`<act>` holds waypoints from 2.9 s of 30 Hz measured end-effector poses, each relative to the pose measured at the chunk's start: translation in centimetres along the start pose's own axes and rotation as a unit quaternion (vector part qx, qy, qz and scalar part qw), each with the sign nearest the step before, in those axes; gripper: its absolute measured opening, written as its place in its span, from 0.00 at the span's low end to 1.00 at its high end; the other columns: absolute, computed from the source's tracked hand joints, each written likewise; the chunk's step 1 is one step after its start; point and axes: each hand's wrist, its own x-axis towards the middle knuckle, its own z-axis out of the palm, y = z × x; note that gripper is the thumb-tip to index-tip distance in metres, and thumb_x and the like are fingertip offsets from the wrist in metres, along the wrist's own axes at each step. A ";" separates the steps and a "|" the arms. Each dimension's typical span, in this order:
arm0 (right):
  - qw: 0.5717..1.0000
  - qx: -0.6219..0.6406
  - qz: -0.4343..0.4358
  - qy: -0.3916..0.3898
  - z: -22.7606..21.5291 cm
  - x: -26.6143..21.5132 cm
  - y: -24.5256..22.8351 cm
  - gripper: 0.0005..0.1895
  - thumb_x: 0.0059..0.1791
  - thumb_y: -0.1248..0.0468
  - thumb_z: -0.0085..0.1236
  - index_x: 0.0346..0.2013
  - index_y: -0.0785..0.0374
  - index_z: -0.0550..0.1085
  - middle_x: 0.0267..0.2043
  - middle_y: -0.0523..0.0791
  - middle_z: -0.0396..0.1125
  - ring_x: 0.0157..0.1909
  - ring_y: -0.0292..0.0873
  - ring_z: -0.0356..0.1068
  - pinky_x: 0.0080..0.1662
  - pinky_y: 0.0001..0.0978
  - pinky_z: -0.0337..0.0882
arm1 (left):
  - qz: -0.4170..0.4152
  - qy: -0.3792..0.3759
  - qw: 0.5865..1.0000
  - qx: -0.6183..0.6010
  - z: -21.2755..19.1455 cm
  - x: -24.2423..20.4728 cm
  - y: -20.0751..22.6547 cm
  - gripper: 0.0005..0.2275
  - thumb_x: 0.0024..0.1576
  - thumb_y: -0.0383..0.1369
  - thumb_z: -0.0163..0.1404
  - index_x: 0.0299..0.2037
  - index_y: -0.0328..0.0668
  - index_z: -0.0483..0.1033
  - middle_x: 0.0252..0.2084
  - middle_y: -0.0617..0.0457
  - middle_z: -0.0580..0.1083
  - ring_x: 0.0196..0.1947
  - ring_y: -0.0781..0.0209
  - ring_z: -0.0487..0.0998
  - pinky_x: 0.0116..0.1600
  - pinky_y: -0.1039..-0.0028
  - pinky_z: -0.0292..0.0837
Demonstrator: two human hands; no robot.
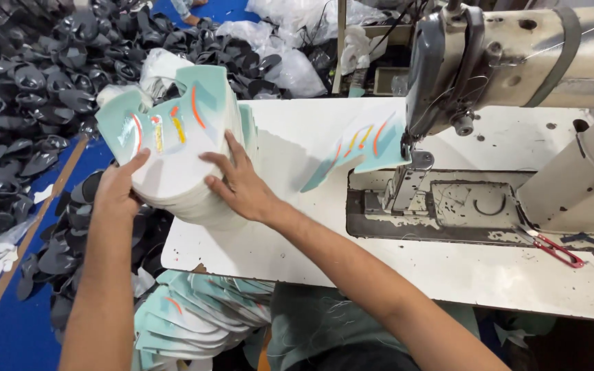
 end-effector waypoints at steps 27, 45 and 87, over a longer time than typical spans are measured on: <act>0.720 0.515 0.457 0.086 -10.6 -21.6 -2.1 0.61 0.37 0.45 0.70 0.74 0.64 0.47 0.67 0.57 0.58 0.68 0.56 0.60 0.65 0.50 0.65 | -0.011 -0.081 0.995 -0.054 5.6 -30.7 -10.5 0.40 0.42 0.22 0.60 0.69 0.28 0.57 0.63 0.37 0.69 0.63 0.46 0.70 0.68 0.59 0.61; 0.842 0.121 0.436 0.295 -21.1 -34.0 -0.6 0.42 0.53 0.59 0.51 0.78 0.66 0.46 0.78 0.56 0.50 0.74 0.50 0.54 0.69 0.36 0.55 | -0.125 -0.126 0.976 -0.128 26.7 -33.3 -14.6 0.42 0.49 0.31 0.60 0.72 0.36 0.44 0.69 0.40 0.59 0.66 0.48 0.64 0.68 0.58 0.61; 0.748 0.325 0.476 0.329 -24.4 -26.9 1.2 0.17 0.56 0.58 0.52 0.52 0.69 0.73 0.43 0.45 0.72 0.41 0.36 0.71 0.44 0.30 0.74 | -0.334 -0.276 0.893 -0.123 18.5 -37.0 -11.3 0.33 0.44 0.28 0.57 0.63 0.24 0.64 0.51 0.33 0.77 0.51 0.43 0.79 0.55 0.60 0.74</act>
